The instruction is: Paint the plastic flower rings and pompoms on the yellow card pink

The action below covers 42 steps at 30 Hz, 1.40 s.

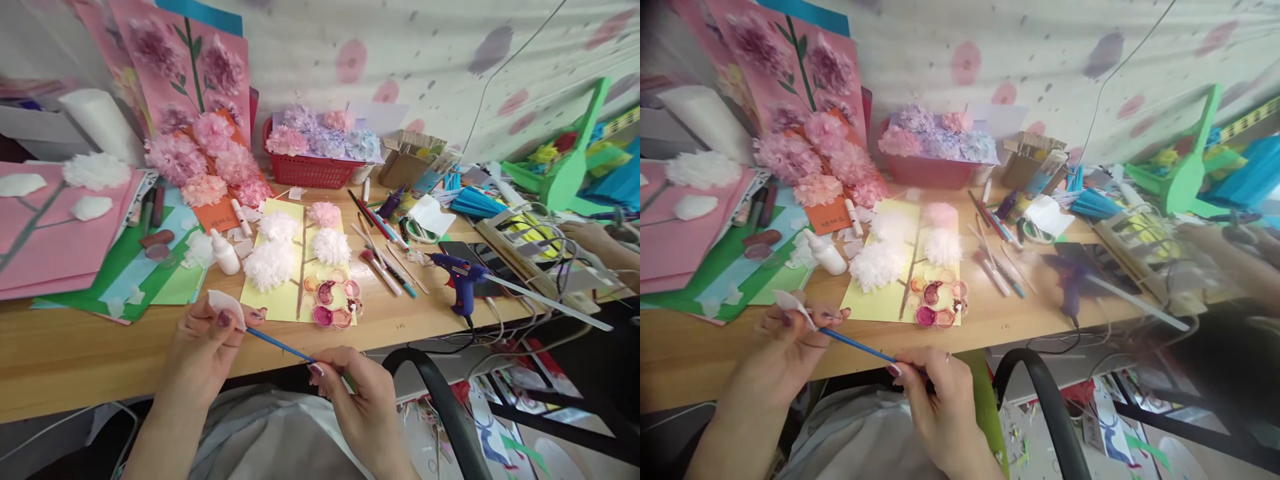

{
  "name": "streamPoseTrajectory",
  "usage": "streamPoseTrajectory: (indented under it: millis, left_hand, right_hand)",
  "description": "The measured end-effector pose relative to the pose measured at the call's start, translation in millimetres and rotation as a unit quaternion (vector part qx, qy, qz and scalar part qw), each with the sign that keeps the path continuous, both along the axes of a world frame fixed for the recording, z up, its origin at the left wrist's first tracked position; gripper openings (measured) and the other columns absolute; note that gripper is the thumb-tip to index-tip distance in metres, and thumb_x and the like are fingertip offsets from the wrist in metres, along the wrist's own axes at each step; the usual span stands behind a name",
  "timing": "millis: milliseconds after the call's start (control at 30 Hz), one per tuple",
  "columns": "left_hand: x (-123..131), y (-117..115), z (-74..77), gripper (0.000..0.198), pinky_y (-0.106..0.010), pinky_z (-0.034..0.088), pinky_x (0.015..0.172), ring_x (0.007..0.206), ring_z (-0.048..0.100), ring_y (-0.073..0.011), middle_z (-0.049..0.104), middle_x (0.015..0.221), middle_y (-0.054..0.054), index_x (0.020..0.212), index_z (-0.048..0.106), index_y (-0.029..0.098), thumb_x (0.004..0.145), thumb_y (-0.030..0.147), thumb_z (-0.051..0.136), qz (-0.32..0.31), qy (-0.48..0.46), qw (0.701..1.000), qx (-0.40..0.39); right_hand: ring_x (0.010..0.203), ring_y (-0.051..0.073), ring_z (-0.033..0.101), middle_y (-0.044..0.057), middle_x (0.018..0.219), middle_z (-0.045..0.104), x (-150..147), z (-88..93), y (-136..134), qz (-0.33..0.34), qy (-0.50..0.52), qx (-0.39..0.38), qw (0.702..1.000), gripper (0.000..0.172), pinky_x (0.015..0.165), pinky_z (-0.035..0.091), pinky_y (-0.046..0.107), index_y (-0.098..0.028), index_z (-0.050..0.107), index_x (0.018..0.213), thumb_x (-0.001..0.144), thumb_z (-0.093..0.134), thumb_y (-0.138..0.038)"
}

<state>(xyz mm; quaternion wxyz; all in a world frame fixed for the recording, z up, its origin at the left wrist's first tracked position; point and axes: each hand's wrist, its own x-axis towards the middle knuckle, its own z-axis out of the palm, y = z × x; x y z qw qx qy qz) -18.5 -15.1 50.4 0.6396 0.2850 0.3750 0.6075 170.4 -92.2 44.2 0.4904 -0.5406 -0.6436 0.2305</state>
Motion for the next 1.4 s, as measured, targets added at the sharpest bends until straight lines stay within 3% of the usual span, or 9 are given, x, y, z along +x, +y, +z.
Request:
streamPoseTrajectory:
  millis: [267, 367, 500, 600, 833, 967, 1100, 1233, 1400]
  left_hand:
    - [7, -9, 7.2, 0.012, -0.031, 0.059, 0.086, 0.074, 0.072, -0.0171, 0.078, 0.073, -0.002, 0.07, 0.076, 0.026, 0.07, 0.032, 0.087, -0.005, 0.02, 0.998, -0.052]
    - [6, -7, 4.9, 0.011, -0.029, 0.059, 0.086, 0.076, 0.074, -0.0162, 0.08, 0.077, 0.0, 0.073, 0.077, 0.026, 0.072, 0.033, 0.086, -0.006, 0.019, 0.999, -0.046]
    - [5, -2, -1.5, 0.017, -0.032, 0.061, 0.085, 0.082, 0.076, -0.021, 0.08, 0.079, -0.001, 0.074, 0.078, 0.023, 0.068, 0.034, 0.089, -0.032, 0.016, 0.999, -0.039]
    - [8, -2, -1.1, 0.021, -0.039, 0.059, 0.092, 0.088, 0.077, -0.0259, 0.081, 0.083, -0.006, 0.073, 0.078, 0.021, 0.064, 0.034, 0.092, -0.06, 0.004, 0.997, -0.042]
    - [11, -5, -0.7, 0.016, -0.041, 0.054, 0.099, 0.103, 0.073, -0.0263, 0.081, 0.086, -0.005, 0.076, 0.079, 0.024, 0.069, 0.036, 0.089, -0.061, -0.024, 0.997, -0.033]
    - [7, -3, -5.8, 0.021, -0.033, 0.056, 0.09, 0.092, 0.071, -0.0194, 0.079, 0.096, -0.004, 0.084, 0.081, 0.025, 0.068, 0.036, 0.089, -0.058, -0.039, 0.997, -0.018]
    - [8, -3, -2.4, 0.031, -0.025, 0.054, 0.083, 0.077, 0.067, -0.0124, 0.073, 0.082, -0.001, 0.099, 0.079, 0.024, 0.07, 0.03, 0.087, -0.031, -0.027, 0.999, -0.011]
    - [12, -8, 6.5, 0.039, -0.023, 0.053, 0.084, 0.082, 0.069, -0.014, 0.075, 0.085, -0.003, 0.106, 0.077, 0.022, 0.069, 0.027, 0.088, 0.011, 0.002, 1.0, -0.003]
    - [11, -12, 10.9, 0.031, -0.025, 0.056, 0.084, 0.086, 0.072, -0.0164, 0.077, 0.087, -0.004, 0.102, 0.076, 0.021, 0.073, 0.03, 0.085, 0.02, -0.028, 0.999, -0.022]
  right_hand:
    - [0.039, 0.008, 0.046, -0.008, 0.045, 0.05, 4, -5.6, -7, 0.046, 0.032, -0.097, 0.994, 0.029, 0.046, 0.038, 0.019, -0.02, 0.063, 0.086, 0.104, 0.042, -0.026]
    - [0.041, 0.009, 0.046, -0.008, 0.048, 0.05, 2, -7.8, -9, 0.045, 0.032, -0.119, 0.991, 0.023, 0.046, 0.038, 0.019, -0.02, 0.062, 0.09, 0.103, 0.045, -0.029]
    - [0.048, 0.01, 0.051, -0.005, 0.059, 0.061, -2, -8.0, -10, 0.007, 0.013, -0.059, 0.998, 0.009, 0.048, 0.04, 0.019, -0.021, 0.057, 0.089, 0.095, 0.06, -0.027]
    - [0.044, 0.009, 0.048, -0.006, 0.055, 0.059, 1, -8.7, -9, -0.011, 0.005, -0.027, 1.0, 0.013, 0.045, 0.037, 0.019, -0.022, 0.055, 0.083, 0.096, 0.057, -0.023]
    - [0.04, 0.009, 0.048, -0.005, 0.047, 0.055, 4, -10.8, -9, -0.032, 0.04, -0.054, 0.997, 0.028, 0.043, 0.036, 0.019, -0.021, 0.058, 0.075, 0.1, 0.052, -0.03]
    - [0.042, 0.011, 0.053, -0.003, 0.049, 0.059, -1, -7.0, -9, -0.053, 0.071, -0.041, 0.995, 0.025, 0.044, 0.04, 0.02, -0.021, 0.064, 0.077, 0.098, 0.057, -0.033]
    - [0.042, 0.011, 0.056, -0.003, 0.051, 0.063, -3, -8.0, -9, -0.05, 0.089, -0.015, 0.995, 0.016, 0.043, 0.042, 0.019, -0.022, 0.068, 0.082, 0.095, 0.062, -0.028]
    - [0.045, 0.012, 0.06, -0.002, 0.055, 0.068, -3, -10.6, -10, -0.063, 0.087, -0.008, 0.994, 0.008, 0.043, 0.045, 0.018, -0.022, 0.07, 0.084, 0.091, 0.067, -0.026]
    - [0.046, 0.013, 0.063, 0.001, 0.059, 0.071, -6, -14.1, -13, -0.103, 0.111, -0.005, 0.989, 0.01, 0.046, 0.05, 0.019, -0.021, 0.071, 0.083, 0.088, 0.072, -0.03]
